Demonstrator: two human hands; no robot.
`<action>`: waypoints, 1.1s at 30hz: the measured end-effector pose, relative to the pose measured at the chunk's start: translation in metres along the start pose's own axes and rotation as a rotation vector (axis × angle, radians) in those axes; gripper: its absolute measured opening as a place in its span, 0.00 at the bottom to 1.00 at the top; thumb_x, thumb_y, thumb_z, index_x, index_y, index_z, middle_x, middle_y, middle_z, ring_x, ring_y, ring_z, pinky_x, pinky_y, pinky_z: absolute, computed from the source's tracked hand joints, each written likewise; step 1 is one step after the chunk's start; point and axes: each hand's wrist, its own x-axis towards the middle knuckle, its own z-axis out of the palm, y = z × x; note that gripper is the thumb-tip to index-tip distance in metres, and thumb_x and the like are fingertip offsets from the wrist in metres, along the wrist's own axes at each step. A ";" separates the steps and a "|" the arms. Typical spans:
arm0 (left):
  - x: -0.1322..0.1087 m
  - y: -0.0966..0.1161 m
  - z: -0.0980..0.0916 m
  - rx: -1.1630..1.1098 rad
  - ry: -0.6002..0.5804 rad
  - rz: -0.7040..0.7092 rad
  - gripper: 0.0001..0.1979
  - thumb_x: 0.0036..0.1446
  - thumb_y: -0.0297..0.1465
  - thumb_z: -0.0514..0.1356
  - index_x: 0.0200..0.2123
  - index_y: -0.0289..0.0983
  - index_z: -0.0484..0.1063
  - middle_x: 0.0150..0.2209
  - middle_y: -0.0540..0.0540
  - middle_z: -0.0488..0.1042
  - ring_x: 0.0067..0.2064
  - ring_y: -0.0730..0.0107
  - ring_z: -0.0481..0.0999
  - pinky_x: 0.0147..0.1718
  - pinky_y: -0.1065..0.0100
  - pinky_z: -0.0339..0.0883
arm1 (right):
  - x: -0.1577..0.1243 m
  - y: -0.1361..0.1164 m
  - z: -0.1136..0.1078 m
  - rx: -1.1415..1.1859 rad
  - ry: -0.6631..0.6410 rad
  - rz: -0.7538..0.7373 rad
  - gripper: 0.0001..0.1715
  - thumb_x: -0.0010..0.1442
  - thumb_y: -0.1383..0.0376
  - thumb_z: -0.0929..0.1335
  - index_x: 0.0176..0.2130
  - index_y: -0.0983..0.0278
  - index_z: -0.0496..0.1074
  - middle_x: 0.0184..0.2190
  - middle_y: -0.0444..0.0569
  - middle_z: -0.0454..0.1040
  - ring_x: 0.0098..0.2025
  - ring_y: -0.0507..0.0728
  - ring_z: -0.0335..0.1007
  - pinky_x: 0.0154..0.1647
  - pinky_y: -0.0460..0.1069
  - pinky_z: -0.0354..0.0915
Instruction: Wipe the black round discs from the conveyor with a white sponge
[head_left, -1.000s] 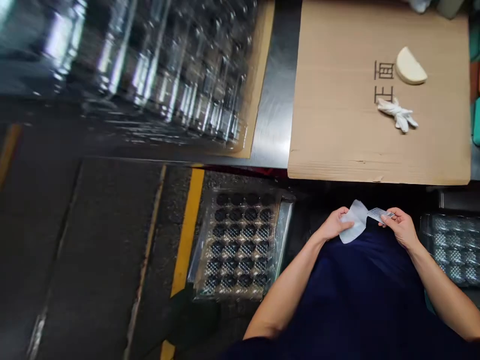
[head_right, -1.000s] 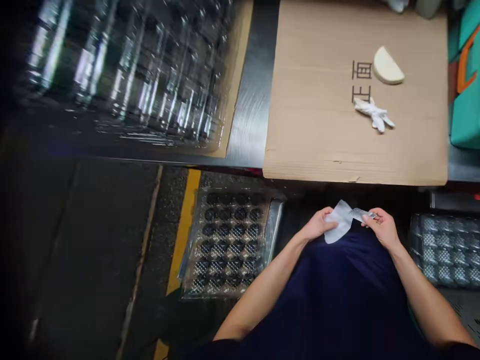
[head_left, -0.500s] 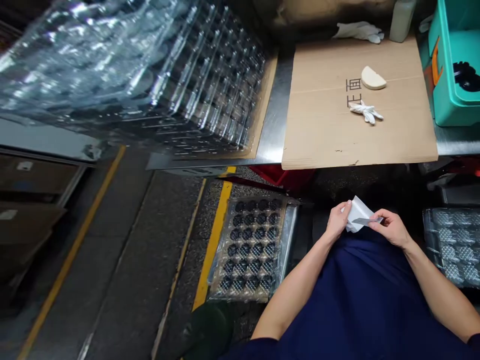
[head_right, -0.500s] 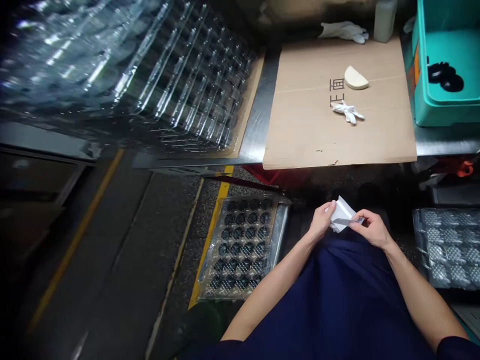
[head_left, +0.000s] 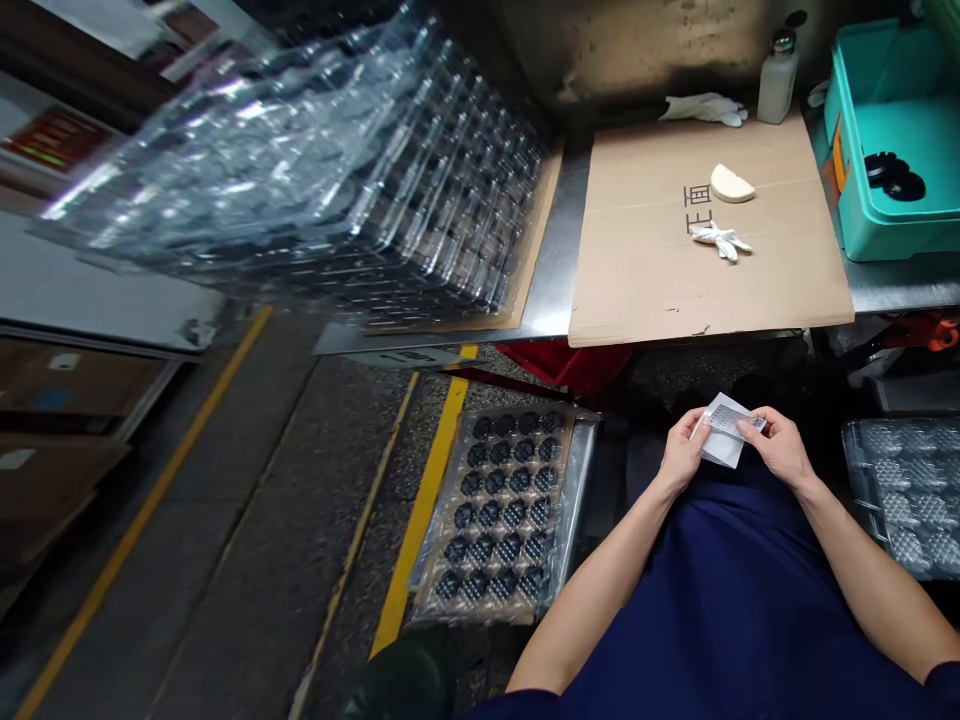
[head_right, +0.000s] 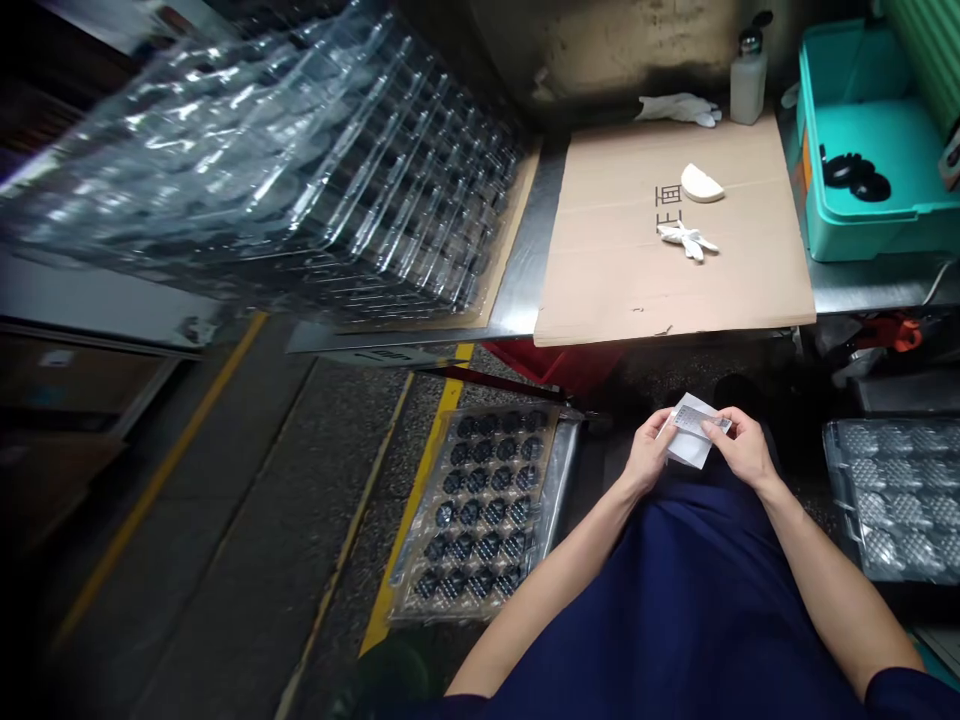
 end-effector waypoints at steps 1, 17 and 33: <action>-0.001 0.001 0.000 -0.012 -0.005 0.011 0.25 0.57 0.46 0.70 0.51 0.36 0.77 0.40 0.44 0.82 0.35 0.69 0.78 0.36 0.71 0.70 | 0.001 -0.001 0.002 0.005 0.015 0.004 0.22 0.56 0.46 0.77 0.37 0.60 0.76 0.31 0.45 0.75 0.32 0.55 0.69 0.33 0.49 0.66; -0.009 0.006 -0.007 0.087 -0.096 0.112 0.25 0.62 0.43 0.67 0.58 0.37 0.75 0.52 0.38 0.82 0.52 0.59 0.82 0.50 0.64 0.74 | 0.005 -0.008 0.017 -0.083 0.065 0.002 0.25 0.54 0.46 0.78 0.38 0.62 0.76 0.34 0.48 0.78 0.34 0.57 0.72 0.35 0.50 0.67; -0.012 0.011 -0.009 0.071 -0.083 0.075 0.26 0.61 0.45 0.67 0.57 0.36 0.75 0.52 0.38 0.82 0.51 0.57 0.83 0.50 0.62 0.75 | 0.004 -0.007 0.026 -0.196 0.135 -0.013 0.26 0.55 0.43 0.75 0.37 0.61 0.77 0.33 0.49 0.79 0.34 0.59 0.74 0.34 0.51 0.70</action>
